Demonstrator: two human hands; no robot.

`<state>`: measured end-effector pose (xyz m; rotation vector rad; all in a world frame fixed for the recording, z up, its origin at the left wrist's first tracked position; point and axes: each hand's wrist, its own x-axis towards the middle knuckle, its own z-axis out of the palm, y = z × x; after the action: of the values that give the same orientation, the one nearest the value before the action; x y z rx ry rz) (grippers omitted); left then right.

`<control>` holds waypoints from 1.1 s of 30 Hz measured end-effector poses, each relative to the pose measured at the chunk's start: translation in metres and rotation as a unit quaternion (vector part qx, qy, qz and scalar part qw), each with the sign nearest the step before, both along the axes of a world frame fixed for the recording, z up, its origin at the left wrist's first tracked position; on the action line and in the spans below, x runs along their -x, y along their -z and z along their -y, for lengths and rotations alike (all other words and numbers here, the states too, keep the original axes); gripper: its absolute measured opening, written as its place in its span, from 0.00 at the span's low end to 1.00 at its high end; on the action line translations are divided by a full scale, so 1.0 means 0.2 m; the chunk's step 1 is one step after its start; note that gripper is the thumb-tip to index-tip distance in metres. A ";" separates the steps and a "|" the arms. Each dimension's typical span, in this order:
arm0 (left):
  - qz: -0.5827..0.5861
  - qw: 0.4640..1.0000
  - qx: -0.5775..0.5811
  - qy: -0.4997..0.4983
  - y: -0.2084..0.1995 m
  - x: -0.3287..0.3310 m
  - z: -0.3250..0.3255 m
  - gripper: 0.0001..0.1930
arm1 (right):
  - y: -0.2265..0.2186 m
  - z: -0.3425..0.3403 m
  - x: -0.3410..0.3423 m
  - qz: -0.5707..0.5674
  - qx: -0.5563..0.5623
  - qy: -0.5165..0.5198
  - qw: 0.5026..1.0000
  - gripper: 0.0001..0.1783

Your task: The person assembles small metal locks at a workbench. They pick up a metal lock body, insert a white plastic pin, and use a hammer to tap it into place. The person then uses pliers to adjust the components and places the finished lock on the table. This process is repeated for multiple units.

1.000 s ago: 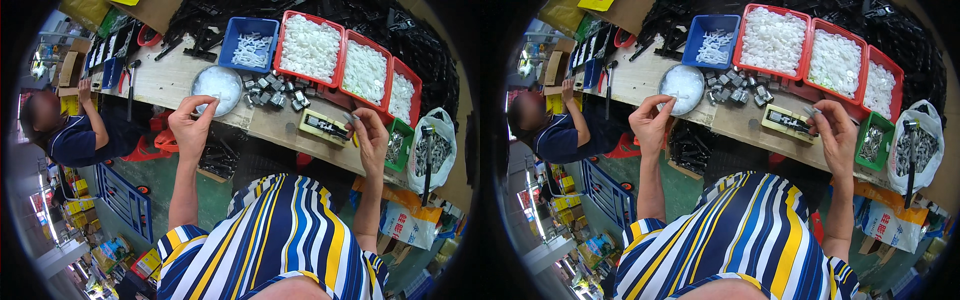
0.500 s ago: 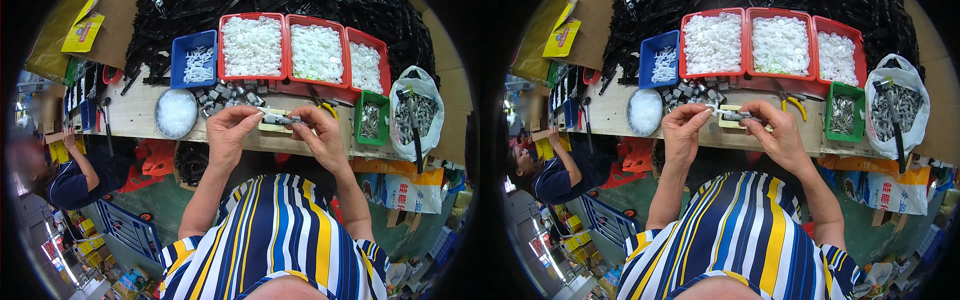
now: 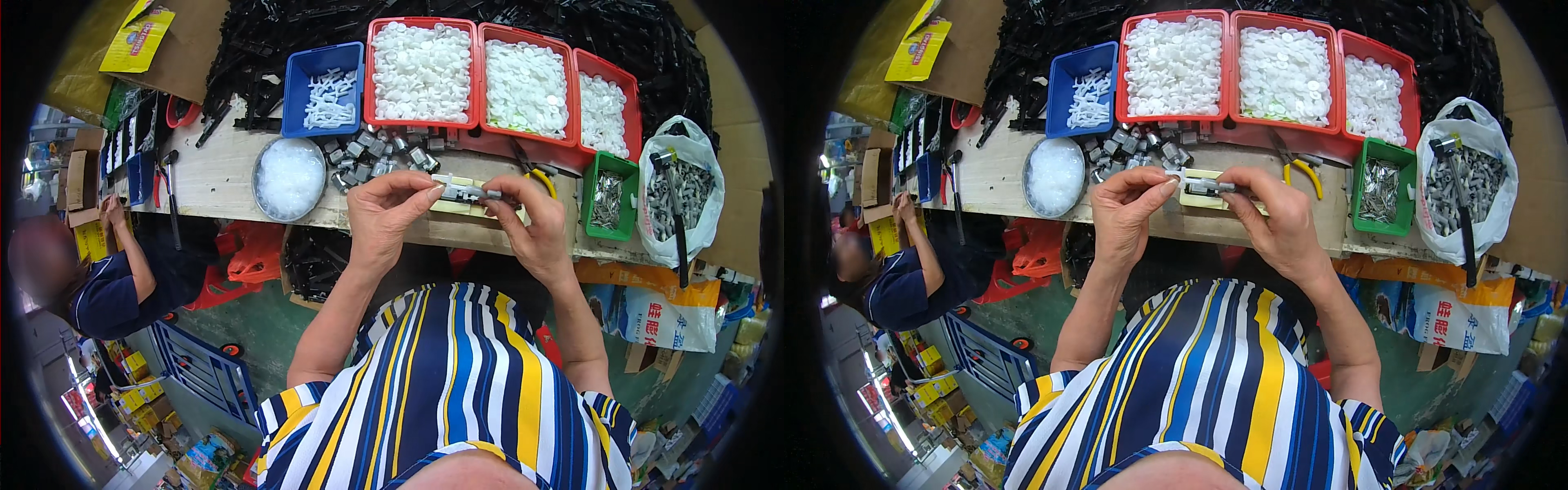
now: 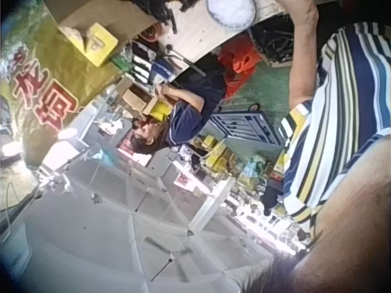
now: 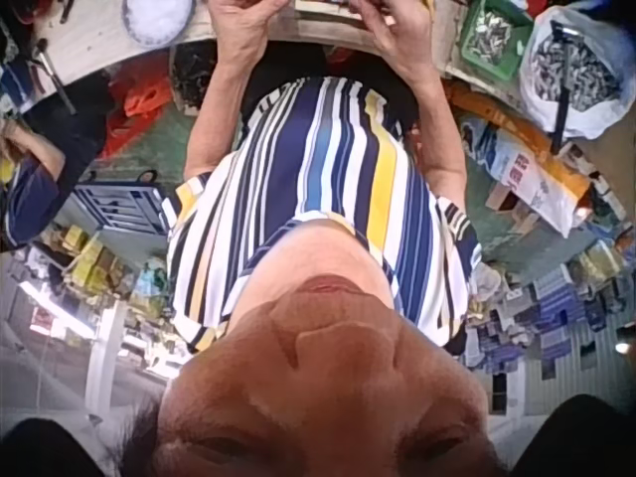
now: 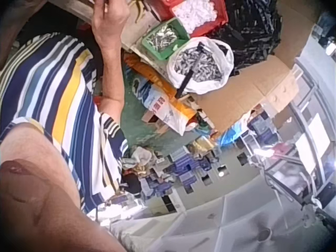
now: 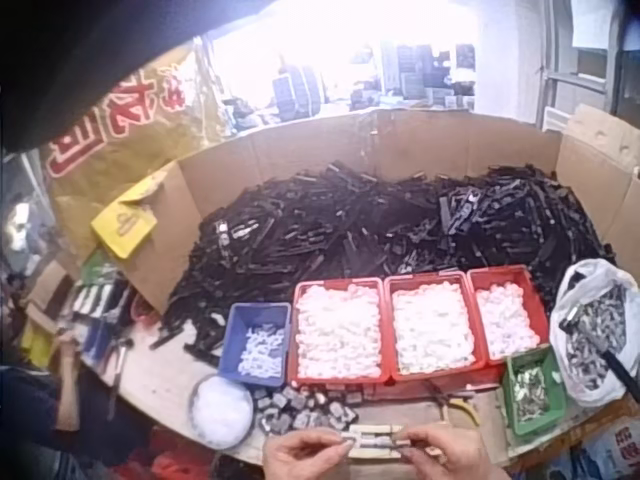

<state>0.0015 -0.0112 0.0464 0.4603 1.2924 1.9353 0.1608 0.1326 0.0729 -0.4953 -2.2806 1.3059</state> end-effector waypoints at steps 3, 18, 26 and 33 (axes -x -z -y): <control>0.047 0.998 0.003 0.032 0.02 -0.01 -0.01 0.09 | 0.01 -0.02 -0.01 -0.062 -0.190 -0.046 0.979 0.12; -0.121 0.990 0.025 0.071 0.05 -0.08 -0.09 0.12 | 0.06 -0.11 -0.15 -0.028 0.410 -0.006 0.911 0.09; -0.523 0.844 0.102 0.061 0.11 -0.06 -0.19 0.16 | 0.14 -0.19 -0.22 0.098 0.234 0.076 0.964 0.06; -0.516 0.848 0.100 0.066 0.15 -0.08 -0.22 0.12 | 0.21 -0.18 -0.19 0.093 0.254 0.070 0.960 0.05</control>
<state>0.0170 0.0326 0.0172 1.5672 1.9971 1.3784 0.1992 0.1687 0.0317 -0.9689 -1.9857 1.8401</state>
